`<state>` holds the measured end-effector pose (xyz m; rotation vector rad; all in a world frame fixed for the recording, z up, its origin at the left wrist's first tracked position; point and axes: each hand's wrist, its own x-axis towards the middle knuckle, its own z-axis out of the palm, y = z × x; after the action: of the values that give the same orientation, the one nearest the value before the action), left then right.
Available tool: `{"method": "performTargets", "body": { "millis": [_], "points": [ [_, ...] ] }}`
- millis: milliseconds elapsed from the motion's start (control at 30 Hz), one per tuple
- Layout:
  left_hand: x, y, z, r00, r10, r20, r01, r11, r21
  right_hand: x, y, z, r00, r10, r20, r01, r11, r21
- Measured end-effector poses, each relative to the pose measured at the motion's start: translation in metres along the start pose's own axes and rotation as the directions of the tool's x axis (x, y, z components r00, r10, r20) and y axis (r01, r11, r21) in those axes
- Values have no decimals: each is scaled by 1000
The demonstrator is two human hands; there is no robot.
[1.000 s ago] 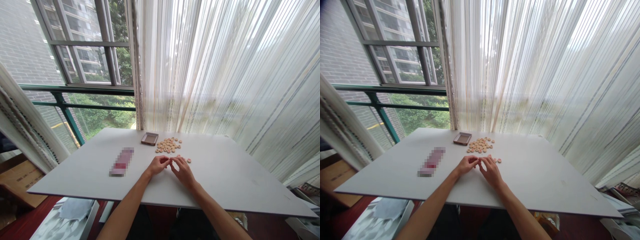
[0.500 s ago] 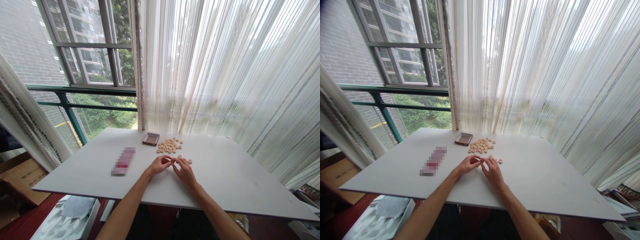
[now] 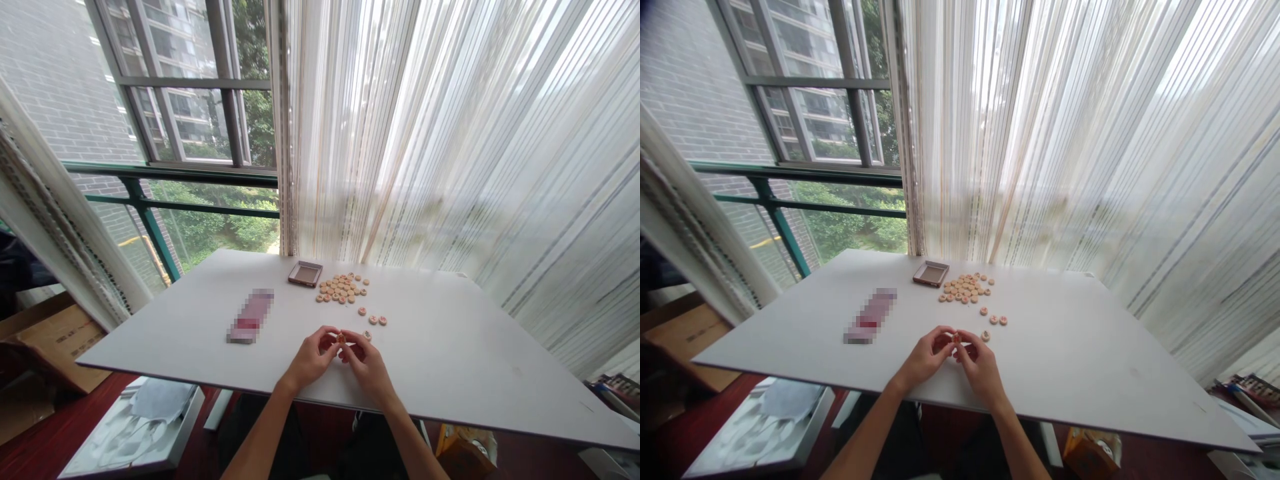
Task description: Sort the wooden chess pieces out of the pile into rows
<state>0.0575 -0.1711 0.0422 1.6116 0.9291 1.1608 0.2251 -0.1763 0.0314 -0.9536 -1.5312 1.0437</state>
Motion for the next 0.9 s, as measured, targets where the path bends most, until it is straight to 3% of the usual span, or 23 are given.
{"method": "performTargets", "body": {
  "millis": [367, 900],
  "points": [
    [-3, 4, 1, 1000, -18, 2, 18, 1000, 10, -5, -4, 0, 999, 41, 7, -41, 982, 184],
    [-8, 14, 1, 999, -11, 38, 4, 983, 181, -1, 6, 0, 992, 89, -85, -85, 995, 53]
  ]
}}
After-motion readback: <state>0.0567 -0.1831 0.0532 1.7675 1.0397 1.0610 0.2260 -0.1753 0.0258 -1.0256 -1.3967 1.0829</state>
